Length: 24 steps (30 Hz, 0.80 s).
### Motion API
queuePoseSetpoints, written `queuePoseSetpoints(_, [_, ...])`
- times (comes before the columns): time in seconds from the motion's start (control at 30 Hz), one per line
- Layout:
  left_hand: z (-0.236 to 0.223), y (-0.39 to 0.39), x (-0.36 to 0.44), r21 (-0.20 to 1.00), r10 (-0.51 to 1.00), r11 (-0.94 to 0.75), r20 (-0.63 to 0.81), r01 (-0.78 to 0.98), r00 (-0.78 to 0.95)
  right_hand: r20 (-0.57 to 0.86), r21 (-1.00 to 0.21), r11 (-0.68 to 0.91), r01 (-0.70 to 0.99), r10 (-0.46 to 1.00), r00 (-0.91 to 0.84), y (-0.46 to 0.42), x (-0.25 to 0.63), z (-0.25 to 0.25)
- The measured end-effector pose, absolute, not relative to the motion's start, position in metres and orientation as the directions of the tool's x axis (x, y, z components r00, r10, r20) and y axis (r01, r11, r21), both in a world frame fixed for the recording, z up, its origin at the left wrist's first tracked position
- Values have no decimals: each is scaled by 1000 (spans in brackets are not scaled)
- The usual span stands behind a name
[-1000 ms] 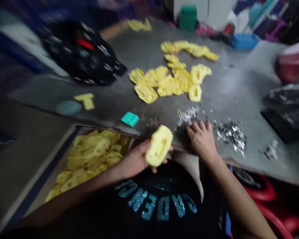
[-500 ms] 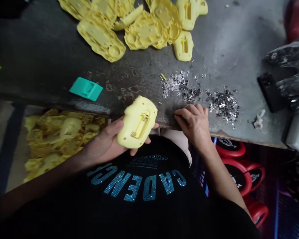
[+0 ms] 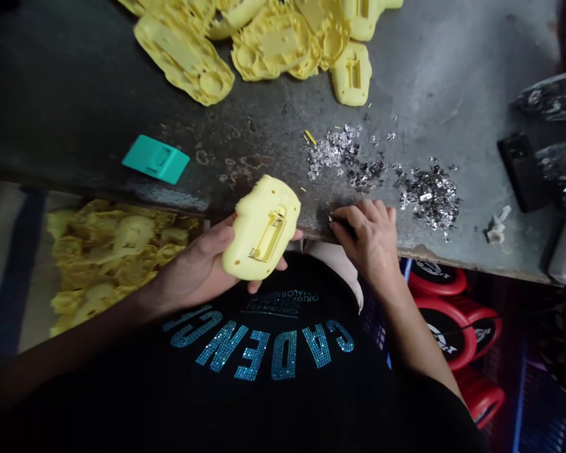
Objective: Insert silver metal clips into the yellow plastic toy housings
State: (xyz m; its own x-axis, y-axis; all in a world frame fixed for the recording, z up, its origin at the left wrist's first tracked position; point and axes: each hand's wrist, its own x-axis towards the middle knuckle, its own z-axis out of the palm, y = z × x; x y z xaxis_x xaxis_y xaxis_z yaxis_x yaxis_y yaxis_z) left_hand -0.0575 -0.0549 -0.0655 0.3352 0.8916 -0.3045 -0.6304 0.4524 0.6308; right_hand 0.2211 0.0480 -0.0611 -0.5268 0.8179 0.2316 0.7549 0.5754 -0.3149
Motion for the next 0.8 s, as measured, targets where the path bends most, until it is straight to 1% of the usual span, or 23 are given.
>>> queuePoseSetpoints(0.23, [-59,-54,-55,626,888,461,-313,-630,338,212,-365,645,672,760,-614,36,224,-53])
queuePoseSetpoints(0.37, [-56,-54,-54,619,875,484,-317,-619,366,222,-381,655,652,750,-624,27,227,-52])
queuePoseSetpoints(0.47, [-54,-55,-52,613,869,495,-331,-616,369,255,-386,650,654,757,-602,23,226,-57])
queuePoseSetpoints(0.57, [-53,-55,-52,597,865,501,-330,-626,378,256,-370,612,699,791,-556,20,225,-63])
queuePoseSetpoints(0.67, [-54,-54,-52,569,852,523,-323,-635,413,260,-338,572,748,820,-510,13,222,-69])
queuePoseSetpoints(0.73, [-57,-53,-52,551,835,547,-310,-631,454,278,-337,562,755,826,-491,8,220,-70])
queuePoseSetpoints(0.77, [-58,-52,-51,542,824,562,-306,-625,477,287,-374,563,736,826,-486,6,219,-69])
queuePoseSetpoints(0.8, [-59,-51,-50,533,812,578,-305,-618,497,300,-457,565,687,825,-479,4,218,-68])
